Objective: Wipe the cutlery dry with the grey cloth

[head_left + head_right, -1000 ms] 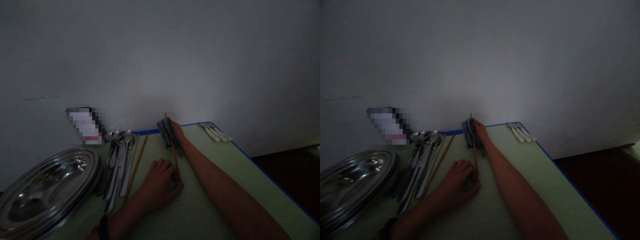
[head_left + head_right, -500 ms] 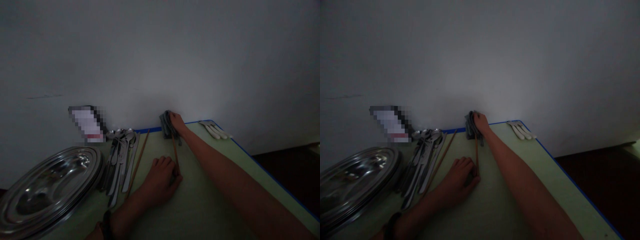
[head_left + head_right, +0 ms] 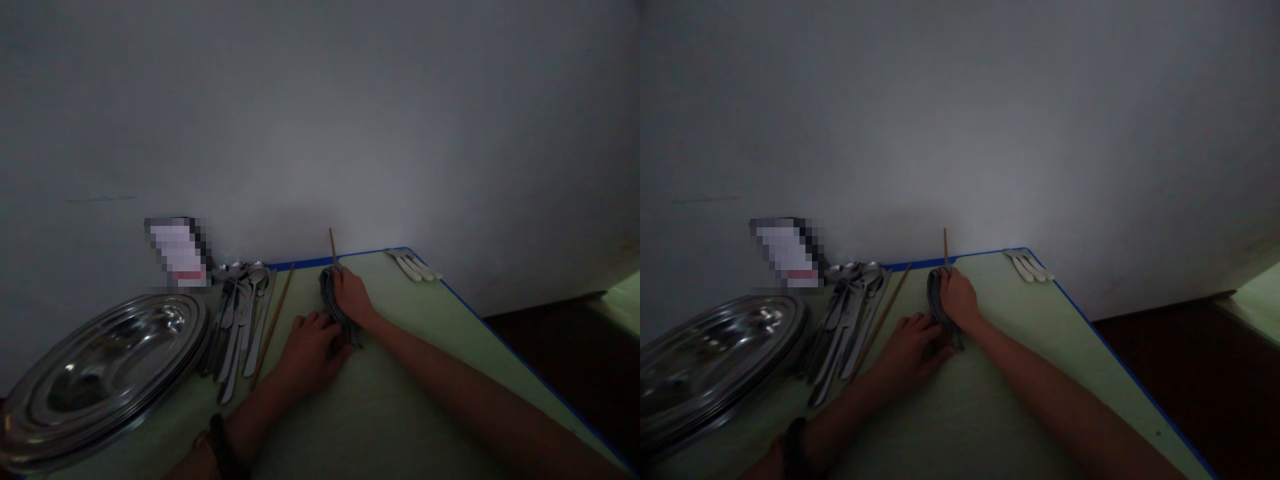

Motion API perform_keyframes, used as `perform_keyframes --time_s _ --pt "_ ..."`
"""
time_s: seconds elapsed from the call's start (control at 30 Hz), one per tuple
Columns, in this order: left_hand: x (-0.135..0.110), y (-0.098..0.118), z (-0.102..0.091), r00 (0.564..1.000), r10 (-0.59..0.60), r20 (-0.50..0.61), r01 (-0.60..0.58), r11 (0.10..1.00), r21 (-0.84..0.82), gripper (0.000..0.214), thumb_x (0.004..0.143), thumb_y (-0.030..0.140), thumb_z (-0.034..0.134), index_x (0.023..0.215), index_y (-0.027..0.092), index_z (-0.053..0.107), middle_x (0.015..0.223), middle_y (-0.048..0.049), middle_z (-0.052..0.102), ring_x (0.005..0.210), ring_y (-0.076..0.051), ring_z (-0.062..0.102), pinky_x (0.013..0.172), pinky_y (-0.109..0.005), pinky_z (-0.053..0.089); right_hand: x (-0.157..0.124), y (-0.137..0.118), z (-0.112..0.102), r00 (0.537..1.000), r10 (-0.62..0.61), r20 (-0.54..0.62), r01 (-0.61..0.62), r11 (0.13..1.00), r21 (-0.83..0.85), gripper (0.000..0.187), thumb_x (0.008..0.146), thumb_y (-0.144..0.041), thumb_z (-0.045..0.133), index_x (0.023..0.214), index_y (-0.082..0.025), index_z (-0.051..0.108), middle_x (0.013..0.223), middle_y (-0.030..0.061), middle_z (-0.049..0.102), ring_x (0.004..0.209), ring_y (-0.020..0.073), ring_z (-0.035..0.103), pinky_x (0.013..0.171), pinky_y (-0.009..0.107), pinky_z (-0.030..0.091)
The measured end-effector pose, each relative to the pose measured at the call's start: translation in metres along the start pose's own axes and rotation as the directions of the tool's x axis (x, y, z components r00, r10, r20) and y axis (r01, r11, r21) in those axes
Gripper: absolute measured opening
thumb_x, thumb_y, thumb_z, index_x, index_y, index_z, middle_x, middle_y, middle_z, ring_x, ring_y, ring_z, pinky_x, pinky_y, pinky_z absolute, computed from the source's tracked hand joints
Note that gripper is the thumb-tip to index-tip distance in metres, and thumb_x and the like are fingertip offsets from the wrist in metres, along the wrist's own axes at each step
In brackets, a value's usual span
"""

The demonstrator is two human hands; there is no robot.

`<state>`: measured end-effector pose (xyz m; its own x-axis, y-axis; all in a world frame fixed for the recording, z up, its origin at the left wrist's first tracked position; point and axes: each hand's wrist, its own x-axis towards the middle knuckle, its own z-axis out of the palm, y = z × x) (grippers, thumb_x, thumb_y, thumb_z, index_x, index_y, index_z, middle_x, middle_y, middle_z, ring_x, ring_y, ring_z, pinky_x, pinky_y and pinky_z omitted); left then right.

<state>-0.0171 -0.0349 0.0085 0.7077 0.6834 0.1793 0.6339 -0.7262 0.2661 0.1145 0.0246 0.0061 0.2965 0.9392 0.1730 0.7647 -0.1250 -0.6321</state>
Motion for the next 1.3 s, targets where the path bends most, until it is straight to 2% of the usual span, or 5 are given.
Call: perform_keyframes --time_s 0.13,0.3,0.93,1.13,1.3 --pt "-0.001 -0.001 0.002 0.999 -0.042 -0.002 0.042 0.999 0.023 0.019 0.082 0.037 0.051 0.076 0.021 0.061 0.087 -0.0035 0.06 0.087 -0.024 0.048 0.074 -0.037 0.032 -0.024 0.004 -0.002 0.999 -0.012 0.051 0.015 0.999 -0.05 0.039 0.091 -0.036 0.021 0.095 -0.014 0.053 0.089 0.0127 0.065 0.083 0.0206 0.062 0.07 0.028 0.041" --pt "0.0 0.0 0.002 0.999 -0.042 0.003 0.042 0.999 0.007 0.019 0.082 0.037 0.051 0.076 0.022 0.062 0.085 -0.0028 0.06 0.086 -0.024 0.048 0.073 -0.036 0.031 -0.021 0.001 -0.004 0.998 0.003 0.062 0.004 0.993 -0.115 0.04 0.091 -0.038 0.021 0.096 -0.014 0.053 0.088 0.0128 0.066 0.081 0.0214 0.063 0.068 0.029 0.042" --pt "-0.001 0.0 -0.001 0.998 -0.043 0.05 0.045 0.998 -0.04 0.023 0.082 0.037 0.051 0.07 0.019 0.059 0.08 -0.0024 0.053 0.086 -0.021 0.045 0.073 -0.035 0.029 0.086 -0.037 -0.003 0.99 0.048 -0.132 -0.073 0.978 -0.193 0.04 0.089 -0.035 0.025 0.099 -0.011 0.055 0.1 0.019 0.061 0.091 0.0272 0.06 0.075 0.039 0.044" --pt "0.0 -0.003 0.0 0.999 -0.029 0.044 0.031 0.999 -0.036 0.022 0.081 0.037 0.053 0.069 0.02 0.058 0.079 -0.0017 0.054 0.084 -0.021 0.046 0.072 -0.035 0.029 0.082 -0.037 -0.003 0.987 0.065 -0.146 -0.085 0.987 -0.134 0.04 0.089 -0.036 0.023 0.101 -0.014 0.054 0.099 0.0169 0.061 0.091 0.0262 0.06 0.076 0.038 0.043" --pt "0.0 -0.002 -0.002 0.999 -0.028 0.037 0.029 0.999 -0.036 0.022 0.082 0.037 0.053 0.069 0.019 0.058 0.08 -0.0018 0.055 0.084 -0.021 0.047 0.072 -0.035 0.029 0.056 -0.028 -0.001 0.993 0.069 -0.095 -0.08 0.989 -0.122 0.039 0.09 -0.037 0.022 0.101 -0.014 0.052 0.094 0.0157 0.063 0.088 0.0254 0.061 0.074 0.036 0.043"
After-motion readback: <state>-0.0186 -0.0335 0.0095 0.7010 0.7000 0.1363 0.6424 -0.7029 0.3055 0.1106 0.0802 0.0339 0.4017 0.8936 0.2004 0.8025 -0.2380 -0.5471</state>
